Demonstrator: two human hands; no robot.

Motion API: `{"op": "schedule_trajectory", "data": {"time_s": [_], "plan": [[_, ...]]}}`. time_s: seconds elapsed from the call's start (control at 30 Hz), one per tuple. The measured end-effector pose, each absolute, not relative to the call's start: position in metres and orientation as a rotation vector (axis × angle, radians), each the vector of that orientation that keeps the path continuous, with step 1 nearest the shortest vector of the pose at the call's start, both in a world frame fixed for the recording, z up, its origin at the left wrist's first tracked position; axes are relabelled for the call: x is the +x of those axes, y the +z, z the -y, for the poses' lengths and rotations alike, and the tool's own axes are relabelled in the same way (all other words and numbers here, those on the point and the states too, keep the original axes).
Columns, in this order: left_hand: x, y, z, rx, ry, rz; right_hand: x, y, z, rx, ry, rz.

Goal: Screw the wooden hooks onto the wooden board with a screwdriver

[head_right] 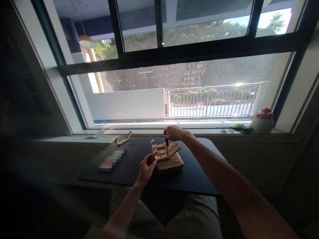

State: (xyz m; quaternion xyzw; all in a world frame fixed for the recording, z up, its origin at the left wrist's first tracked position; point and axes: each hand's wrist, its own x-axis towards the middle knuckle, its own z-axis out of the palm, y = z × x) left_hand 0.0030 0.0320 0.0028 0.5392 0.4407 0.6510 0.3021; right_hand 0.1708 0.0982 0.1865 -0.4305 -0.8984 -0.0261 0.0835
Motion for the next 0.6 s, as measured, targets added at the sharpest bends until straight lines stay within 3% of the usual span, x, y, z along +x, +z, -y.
{"op": "schedule_trajectory", "data": {"time_s": [0.6], "plan": [[0.0022, 0.0009, -0.0333, 1.446, 1.721, -1.185, 0.1707, 0.1877, -0.0982, -1.29, -0.13, 2.675]]}}
